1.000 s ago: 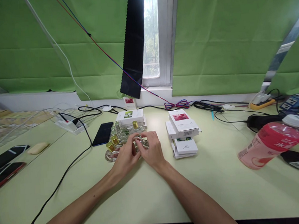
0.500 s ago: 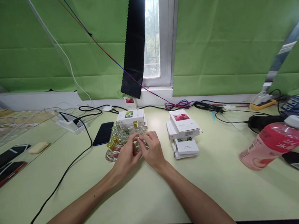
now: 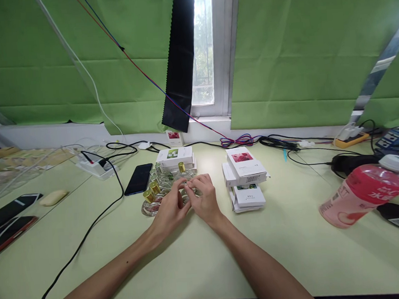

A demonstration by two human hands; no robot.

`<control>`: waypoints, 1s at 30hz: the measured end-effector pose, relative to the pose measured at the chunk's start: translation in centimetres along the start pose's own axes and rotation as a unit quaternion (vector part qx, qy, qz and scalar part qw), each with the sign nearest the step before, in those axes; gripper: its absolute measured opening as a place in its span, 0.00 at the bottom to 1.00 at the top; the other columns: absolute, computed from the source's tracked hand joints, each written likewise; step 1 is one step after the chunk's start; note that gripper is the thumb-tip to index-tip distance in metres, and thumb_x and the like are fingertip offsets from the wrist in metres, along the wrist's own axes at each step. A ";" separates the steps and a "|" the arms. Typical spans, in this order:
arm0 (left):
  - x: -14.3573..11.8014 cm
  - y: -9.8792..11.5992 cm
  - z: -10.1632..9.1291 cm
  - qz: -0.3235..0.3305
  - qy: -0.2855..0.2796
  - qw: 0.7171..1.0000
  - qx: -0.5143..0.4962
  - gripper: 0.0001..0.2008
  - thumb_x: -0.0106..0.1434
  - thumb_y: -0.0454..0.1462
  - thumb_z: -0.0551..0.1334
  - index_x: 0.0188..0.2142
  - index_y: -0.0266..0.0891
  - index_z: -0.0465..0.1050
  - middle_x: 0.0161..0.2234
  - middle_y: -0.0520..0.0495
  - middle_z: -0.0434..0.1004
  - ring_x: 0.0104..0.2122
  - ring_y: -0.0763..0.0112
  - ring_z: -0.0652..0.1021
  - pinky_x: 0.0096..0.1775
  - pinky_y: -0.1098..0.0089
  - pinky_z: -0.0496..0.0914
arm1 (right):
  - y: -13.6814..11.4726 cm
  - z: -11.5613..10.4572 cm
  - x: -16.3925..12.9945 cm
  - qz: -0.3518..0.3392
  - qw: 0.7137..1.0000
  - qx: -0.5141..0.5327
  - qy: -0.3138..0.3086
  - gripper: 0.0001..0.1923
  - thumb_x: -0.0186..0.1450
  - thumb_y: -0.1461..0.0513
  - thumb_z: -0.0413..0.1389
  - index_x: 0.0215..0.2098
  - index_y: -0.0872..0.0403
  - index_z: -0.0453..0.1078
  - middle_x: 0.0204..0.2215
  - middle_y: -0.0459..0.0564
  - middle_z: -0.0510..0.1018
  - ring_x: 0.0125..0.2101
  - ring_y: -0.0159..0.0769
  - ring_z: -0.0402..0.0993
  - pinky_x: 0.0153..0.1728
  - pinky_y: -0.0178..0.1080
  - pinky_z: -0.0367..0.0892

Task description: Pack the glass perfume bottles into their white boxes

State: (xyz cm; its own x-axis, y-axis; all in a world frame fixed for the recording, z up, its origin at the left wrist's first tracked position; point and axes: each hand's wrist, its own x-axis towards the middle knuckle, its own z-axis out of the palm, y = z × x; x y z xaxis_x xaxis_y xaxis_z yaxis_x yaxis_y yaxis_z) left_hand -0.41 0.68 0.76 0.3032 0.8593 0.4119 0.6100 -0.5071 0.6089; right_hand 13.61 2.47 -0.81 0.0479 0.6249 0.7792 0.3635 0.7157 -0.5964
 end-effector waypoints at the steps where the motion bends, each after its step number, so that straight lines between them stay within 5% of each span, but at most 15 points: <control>1: 0.0 0.0 0.0 -0.001 -0.001 1.000 -0.001 0.24 0.65 0.33 0.58 0.60 0.40 0.60 0.31 0.53 0.72 0.24 0.72 0.71 0.34 0.70 0.67 | 0.0 0.0 0.0 0.004 1.000 0.001 -0.001 0.08 0.68 0.66 0.58 0.31 0.50 0.70 0.32 0.49 0.77 0.38 0.41 0.70 0.40 0.44 0.71; 30: 0.0 0.1 0.0 -0.002 -0.002 1.000 0.002 0.25 0.64 0.32 0.59 0.60 0.40 0.59 0.32 0.53 0.73 0.25 0.72 0.72 0.33 0.71 0.65 | -0.1 -0.3 0.5 -0.026 0.999 -0.001 -0.026 0.10 0.68 0.68 0.56 0.28 0.50 0.69 0.31 0.49 0.75 0.36 0.40 0.68 0.38 0.43 0.68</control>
State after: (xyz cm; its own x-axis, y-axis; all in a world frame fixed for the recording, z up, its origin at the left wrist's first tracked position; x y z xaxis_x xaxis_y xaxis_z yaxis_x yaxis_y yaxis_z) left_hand -0.34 0.66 0.83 0.3042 0.8615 0.4066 0.6143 -0.5036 0.6074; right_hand 13.88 2.63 -0.29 -0.0192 0.6021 0.7982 0.3652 0.7474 -0.5550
